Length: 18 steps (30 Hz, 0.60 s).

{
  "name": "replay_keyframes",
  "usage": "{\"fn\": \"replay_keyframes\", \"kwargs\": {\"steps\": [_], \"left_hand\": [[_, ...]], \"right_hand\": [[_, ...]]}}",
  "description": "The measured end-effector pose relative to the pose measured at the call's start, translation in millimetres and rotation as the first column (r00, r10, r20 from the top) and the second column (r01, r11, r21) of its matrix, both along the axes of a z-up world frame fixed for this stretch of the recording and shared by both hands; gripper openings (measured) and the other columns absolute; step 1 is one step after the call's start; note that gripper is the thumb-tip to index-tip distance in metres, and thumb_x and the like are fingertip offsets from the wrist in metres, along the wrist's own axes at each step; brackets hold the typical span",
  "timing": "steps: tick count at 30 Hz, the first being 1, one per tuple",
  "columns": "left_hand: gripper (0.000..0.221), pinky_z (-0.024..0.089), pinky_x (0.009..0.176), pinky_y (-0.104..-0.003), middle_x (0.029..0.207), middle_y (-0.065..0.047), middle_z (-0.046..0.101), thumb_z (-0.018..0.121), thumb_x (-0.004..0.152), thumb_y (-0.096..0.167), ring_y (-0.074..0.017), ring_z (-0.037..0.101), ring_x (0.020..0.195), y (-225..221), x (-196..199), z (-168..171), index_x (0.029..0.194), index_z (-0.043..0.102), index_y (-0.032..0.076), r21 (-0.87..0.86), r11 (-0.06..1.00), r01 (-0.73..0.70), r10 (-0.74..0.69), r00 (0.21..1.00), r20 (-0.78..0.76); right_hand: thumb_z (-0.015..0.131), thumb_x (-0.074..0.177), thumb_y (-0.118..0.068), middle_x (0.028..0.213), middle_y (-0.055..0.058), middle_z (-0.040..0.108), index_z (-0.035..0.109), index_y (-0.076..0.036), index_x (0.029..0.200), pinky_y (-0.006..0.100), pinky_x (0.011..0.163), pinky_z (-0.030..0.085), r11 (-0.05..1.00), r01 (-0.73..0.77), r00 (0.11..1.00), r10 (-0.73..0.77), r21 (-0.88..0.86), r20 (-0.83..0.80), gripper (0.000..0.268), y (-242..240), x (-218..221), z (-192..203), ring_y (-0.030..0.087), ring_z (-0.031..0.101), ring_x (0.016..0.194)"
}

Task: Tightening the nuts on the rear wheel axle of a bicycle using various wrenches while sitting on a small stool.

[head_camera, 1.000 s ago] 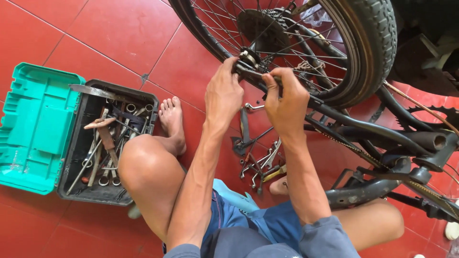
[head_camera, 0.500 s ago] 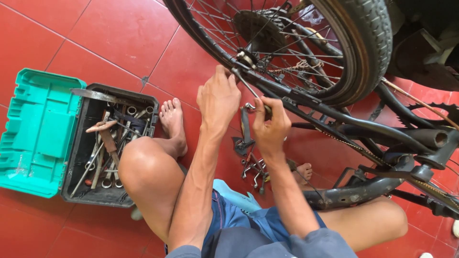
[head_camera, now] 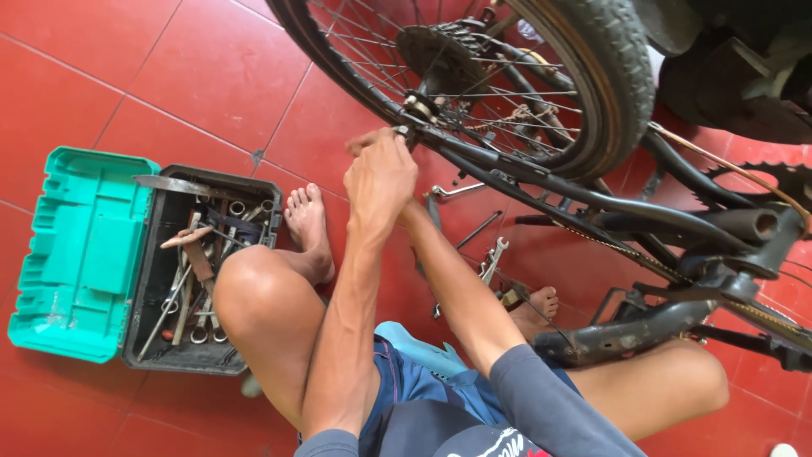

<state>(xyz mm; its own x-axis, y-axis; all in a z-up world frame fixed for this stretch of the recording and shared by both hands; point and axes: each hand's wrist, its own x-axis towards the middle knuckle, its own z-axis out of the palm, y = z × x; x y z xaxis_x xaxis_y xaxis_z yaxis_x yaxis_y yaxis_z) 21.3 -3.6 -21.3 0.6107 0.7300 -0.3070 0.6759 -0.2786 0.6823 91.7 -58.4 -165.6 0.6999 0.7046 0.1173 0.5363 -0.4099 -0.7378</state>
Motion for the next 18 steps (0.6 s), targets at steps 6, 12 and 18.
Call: {"fn": "replay_keyframes", "kwargs": {"steps": [6,12,18], "left_hand": [[0.037,0.050,0.094,-0.066,0.104,-0.025,0.073,0.034,0.103,0.033,-0.0526,0.070,0.103,-1.1,-7.4,13.3,0.117,0.059,0.010,-0.051,0.999,0.004,-0.002,0.999,0.032],[0.035,0.052,0.090,-0.065,0.103,-0.024,0.073,0.036,0.103,0.030,-0.0513,0.071,0.101,-2.7,-8.8,11.7,0.117,0.061,0.009,-0.030,0.999,0.013,-0.011,0.999,0.047],[0.036,0.052,0.090,-0.065,0.103,-0.024,0.073,0.036,0.103,0.029,-0.0515,0.071,0.101,-1.7,-7.8,14.2,0.118,0.061,0.008,-0.023,1.000,0.004,-0.003,0.999,0.047]], "right_hand": [[0.064,0.094,-0.046,0.101,-0.009,0.077,0.066,-0.039,0.113,0.040,0.086,0.058,0.903,-0.138,0.988,0.156,-0.408,0.011,0.021,-68.4,-2.3,-9.1,0.020,0.074,0.101],[0.061,0.095,-0.053,0.089,-0.011,0.076,0.065,-0.041,0.107,0.038,0.078,0.058,0.805,-0.173,0.896,0.368,-0.567,0.249,0.017,-138.7,13.3,86.5,0.017,0.076,0.092],[0.075,0.095,-0.011,0.078,0.009,0.074,0.072,-0.014,0.106,0.038,0.063,0.057,0.986,-0.164,0.930,0.150,0.016,0.336,0.011,-121.0,7.1,236.5,0.032,0.074,0.073]]}}
